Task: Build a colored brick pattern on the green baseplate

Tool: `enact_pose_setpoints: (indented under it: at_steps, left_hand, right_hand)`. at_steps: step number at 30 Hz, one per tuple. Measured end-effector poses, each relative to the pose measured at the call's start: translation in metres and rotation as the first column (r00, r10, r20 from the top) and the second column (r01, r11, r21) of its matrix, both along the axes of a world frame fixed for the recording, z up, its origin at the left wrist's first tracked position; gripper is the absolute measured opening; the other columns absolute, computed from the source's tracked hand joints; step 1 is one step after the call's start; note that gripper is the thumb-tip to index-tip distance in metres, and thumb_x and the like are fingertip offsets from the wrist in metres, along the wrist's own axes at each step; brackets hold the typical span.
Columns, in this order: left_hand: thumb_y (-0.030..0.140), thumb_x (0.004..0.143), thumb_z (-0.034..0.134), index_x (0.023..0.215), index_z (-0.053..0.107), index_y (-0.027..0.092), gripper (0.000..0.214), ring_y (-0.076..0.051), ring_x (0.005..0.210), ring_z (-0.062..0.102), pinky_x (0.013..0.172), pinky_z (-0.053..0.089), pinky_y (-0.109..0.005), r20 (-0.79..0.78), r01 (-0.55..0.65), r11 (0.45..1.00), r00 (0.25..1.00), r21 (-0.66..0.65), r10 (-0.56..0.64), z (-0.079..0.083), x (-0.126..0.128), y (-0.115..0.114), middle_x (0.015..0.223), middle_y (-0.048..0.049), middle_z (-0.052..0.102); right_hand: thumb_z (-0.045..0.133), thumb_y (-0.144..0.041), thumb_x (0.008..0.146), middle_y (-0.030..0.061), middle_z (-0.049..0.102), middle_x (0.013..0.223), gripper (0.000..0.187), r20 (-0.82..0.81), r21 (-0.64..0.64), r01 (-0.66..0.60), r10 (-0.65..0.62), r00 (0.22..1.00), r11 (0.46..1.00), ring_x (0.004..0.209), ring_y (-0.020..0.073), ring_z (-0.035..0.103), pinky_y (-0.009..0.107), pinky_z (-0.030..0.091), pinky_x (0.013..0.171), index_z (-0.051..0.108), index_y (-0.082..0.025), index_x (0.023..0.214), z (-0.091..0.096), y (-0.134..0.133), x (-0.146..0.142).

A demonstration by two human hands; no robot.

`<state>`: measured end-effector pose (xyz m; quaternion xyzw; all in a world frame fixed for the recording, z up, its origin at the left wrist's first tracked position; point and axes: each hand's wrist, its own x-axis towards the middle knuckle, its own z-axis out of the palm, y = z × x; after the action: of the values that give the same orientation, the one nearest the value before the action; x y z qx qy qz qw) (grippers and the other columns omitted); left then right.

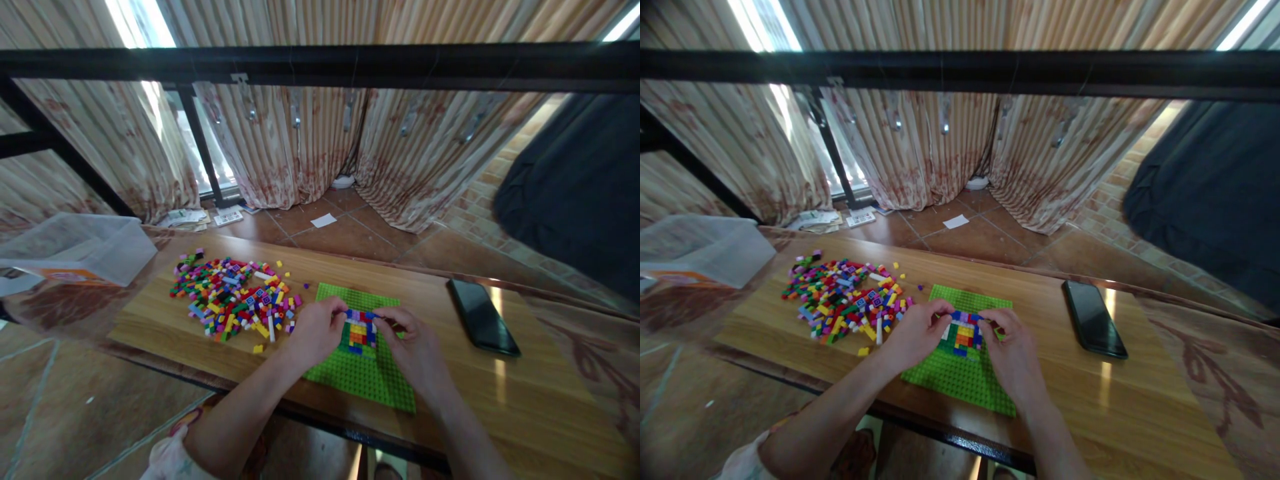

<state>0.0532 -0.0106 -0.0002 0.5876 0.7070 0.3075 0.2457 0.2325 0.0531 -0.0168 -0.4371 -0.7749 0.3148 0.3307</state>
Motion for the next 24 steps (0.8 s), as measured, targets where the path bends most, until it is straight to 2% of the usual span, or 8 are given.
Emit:
enact_pose_setpoints:
  at_steps: [3,8,13,17,24]
  left_hand:
    - [0.02,0.087,0.047,0.097,0.069,0.017,0.024,-0.016,0.073,0.062,0.065,0.044,-0.025,-0.023,0.012,1.0,1.0,-0.011,-0.012,0.001,0.001,-0.001,0.085,-0.0042,0.071]
    - [0.021,0.088,0.046,0.092,0.071,0.018,0.025,-0.015,0.07,0.06,0.063,0.041,-0.025,0.002,0.097,0.995,0.995,0.008,-0.097,0.001,0.004,-0.003,0.081,-0.0026,0.071]
    - [0.022,0.089,0.046,0.092,0.072,0.019,0.027,-0.015,0.066,0.057,0.062,0.039,-0.025,-0.007,0.134,0.991,0.991,-0.014,-0.135,0.003,0.007,-0.004,0.075,-0.0019,0.069]
    - [0.022,0.09,0.045,0.091,0.072,0.02,0.028,-0.015,0.068,0.059,0.062,0.04,-0.025,-0.057,0.147,0.989,0.987,-0.02,-0.148,0.0,0.007,-0.004,0.079,-0.0023,0.07]
    - [0.024,0.091,0.045,0.089,0.07,0.02,0.026,-0.016,0.075,0.061,0.068,0.044,-0.025,-0.188,0.163,0.987,0.969,-0.002,-0.16,-0.008,0.013,-0.004,0.087,-0.0039,0.069]
  right_hand:
    - [0.055,-0.037,0.086,0.0053,0.069,0.094,0.022,0.018,-0.021,-0.007,0.008,1.0,1.0,0.084,0.0196,0.064,0.035,0.05,0.076,0.072,-0.023,0.088,0.001,0.0,0.0]
    - [0.059,-0.037,0.082,0.0038,0.07,0.092,0.02,0.035,-0.107,0.01,-0.007,0.999,0.994,0.083,0.0195,0.064,0.034,0.05,0.074,0.073,-0.023,0.088,-0.003,0.007,0.011]
    - [0.063,-0.034,0.079,0.0038,0.073,0.088,0.019,0.008,-0.221,-0.045,0.048,0.999,0.974,0.081,0.0203,0.067,0.034,0.052,0.074,0.074,-0.022,0.089,-0.007,0.009,0.024]
    - [0.064,-0.033,0.077,0.0029,0.074,0.083,0.016,0.002,-0.283,-0.076,0.08,0.997,0.956,0.077,0.0203,0.068,0.033,0.052,0.07,0.074,-0.023,0.084,-0.004,0.005,0.025]
    - [0.063,-0.034,0.076,0.0013,0.074,0.078,0.017,0.041,-0.271,-0.074,0.088,0.995,0.96,0.073,0.0191,0.067,0.031,0.051,0.069,0.074,-0.023,0.082,-0.002,-0.001,0.017]
